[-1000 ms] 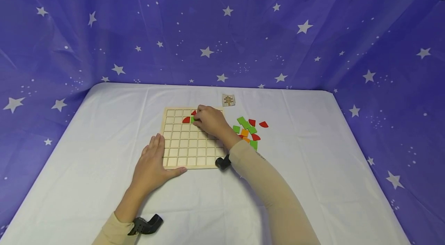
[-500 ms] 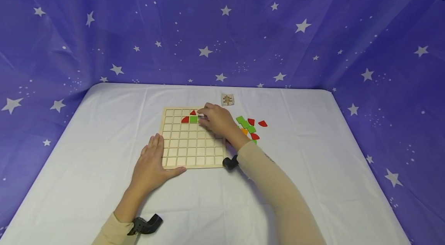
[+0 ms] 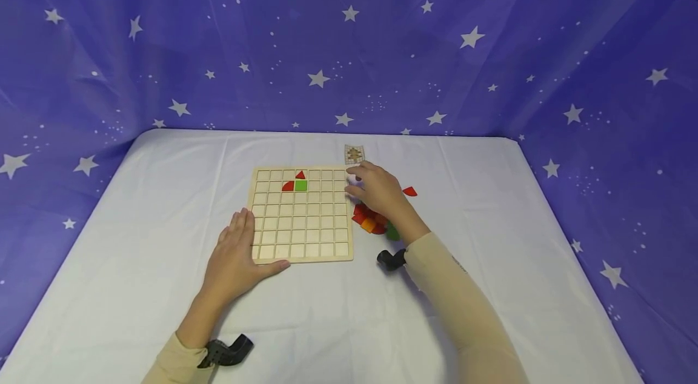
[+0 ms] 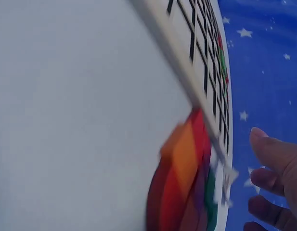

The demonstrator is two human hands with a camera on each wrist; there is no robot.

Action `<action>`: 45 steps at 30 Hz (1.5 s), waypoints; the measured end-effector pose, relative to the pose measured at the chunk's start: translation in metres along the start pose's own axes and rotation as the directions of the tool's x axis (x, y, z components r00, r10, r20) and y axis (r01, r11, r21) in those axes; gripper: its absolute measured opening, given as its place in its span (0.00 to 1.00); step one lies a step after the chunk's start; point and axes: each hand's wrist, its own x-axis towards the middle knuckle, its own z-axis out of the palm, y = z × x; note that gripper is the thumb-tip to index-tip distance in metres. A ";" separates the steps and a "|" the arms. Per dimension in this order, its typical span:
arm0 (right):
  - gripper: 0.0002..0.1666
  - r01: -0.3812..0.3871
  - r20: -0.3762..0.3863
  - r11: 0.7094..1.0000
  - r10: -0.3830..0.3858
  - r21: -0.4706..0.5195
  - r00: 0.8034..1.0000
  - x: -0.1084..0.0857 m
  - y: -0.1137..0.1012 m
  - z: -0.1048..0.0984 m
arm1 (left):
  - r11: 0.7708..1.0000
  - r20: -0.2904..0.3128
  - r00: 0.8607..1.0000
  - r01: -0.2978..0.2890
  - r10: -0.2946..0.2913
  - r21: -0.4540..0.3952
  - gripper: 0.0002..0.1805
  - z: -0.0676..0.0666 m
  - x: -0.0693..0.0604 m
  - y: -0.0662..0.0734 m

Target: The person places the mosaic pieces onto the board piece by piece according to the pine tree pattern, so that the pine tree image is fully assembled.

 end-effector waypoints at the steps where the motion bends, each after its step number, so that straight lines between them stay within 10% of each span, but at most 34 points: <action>1: 0.29 -0.019 0.002 1.000 0.019 0.008 1.000 -0.003 0.004 -0.001 | 1.000 -0.001 1.000 -0.001 0.001 0.000 0.78 0.000 0.000 0.000; 23: 0.33 -0.296 -0.037 0.955 0.296 0.019 0.954 -0.066 0.084 -0.029 | 1.000 0.001 1.000 -0.005 0.005 0.002 0.77 0.001 0.000 0.000; 45: 0.26 -0.313 -0.095 0.947 0.319 0.072 0.943 -0.072 0.101 -0.012 | 1.000 0.003 1.000 -0.001 0.001 -0.004 0.77 0.001 0.000 -0.001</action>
